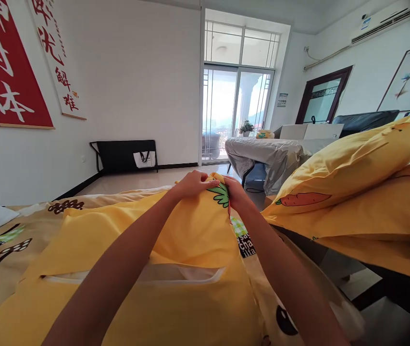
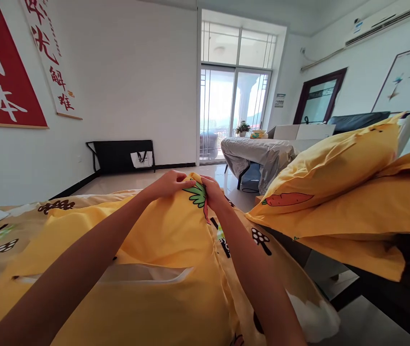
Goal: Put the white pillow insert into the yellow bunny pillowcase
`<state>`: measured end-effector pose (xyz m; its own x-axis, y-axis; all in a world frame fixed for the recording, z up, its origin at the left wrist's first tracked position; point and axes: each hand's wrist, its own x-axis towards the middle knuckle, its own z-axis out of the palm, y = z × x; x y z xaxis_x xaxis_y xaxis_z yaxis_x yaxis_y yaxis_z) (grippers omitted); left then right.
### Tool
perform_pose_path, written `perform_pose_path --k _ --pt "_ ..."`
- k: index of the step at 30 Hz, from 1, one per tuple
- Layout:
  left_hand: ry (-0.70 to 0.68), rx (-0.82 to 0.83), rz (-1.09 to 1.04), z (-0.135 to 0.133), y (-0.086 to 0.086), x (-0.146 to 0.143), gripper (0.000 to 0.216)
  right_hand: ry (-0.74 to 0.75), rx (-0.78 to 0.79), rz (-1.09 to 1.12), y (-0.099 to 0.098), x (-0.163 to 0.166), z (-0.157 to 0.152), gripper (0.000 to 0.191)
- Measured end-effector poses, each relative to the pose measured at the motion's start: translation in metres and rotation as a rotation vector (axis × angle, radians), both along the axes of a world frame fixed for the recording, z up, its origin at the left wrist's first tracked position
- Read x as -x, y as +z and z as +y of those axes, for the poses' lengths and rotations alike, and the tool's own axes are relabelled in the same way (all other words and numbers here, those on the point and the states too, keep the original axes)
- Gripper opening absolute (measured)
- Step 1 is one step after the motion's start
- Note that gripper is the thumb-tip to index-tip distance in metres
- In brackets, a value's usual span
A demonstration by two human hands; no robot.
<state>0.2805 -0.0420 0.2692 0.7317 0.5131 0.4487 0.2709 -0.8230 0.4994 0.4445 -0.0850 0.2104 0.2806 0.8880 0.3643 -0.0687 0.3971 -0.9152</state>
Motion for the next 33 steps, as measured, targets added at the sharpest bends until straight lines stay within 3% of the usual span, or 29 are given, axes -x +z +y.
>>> perform_pose_path --k 5,10,14,17,19,22,24,27,29,33 --pt "-0.17 0.253 -0.052 0.001 -0.008 -0.017 0.018 0.015 0.059 0.153 0.005 -0.004 -0.011 0.021" --pt "-0.245 0.36 -0.173 0.004 -0.016 -0.016 0.022 0.144 -0.039 0.182 0.0 0.005 -0.028 0.038" --pt "-0.234 0.421 -0.167 0.007 -0.021 -0.016 0.034 0.015 -0.04 0.172 -0.006 0.012 -0.035 0.038" --pt "-0.272 0.6 -0.19 0.007 -0.019 -0.013 0.043 -0.044 -0.039 0.142 -0.007 0.012 -0.034 0.037" --pt "-0.223 0.687 -0.145 0.007 -0.016 -0.009 0.045 -0.054 -0.062 0.121 -0.006 0.012 -0.031 0.036" --pt "-0.159 0.608 -0.009 0.007 -0.012 -0.002 0.036 -0.054 -0.05 0.099 -0.006 0.012 -0.028 0.036" --pt "-0.194 0.54 -0.009 0.008 -0.012 0.001 0.032 -0.057 -0.032 0.062 -0.005 0.011 -0.027 0.037" --pt "-0.28 0.575 -0.063 0.008 -0.017 0.003 0.033 -0.064 -0.002 -0.059 -0.002 0.004 -0.029 0.035" --pt "-0.303 0.561 -0.054 0.007 -0.021 0.001 0.036 -0.007 0.055 -0.131 0.002 -0.002 -0.032 0.034" --pt "-0.272 0.375 0.026 0.006 -0.02 -0.007 0.04 0.12 0.138 -0.105 0.009 -0.012 -0.035 0.033"
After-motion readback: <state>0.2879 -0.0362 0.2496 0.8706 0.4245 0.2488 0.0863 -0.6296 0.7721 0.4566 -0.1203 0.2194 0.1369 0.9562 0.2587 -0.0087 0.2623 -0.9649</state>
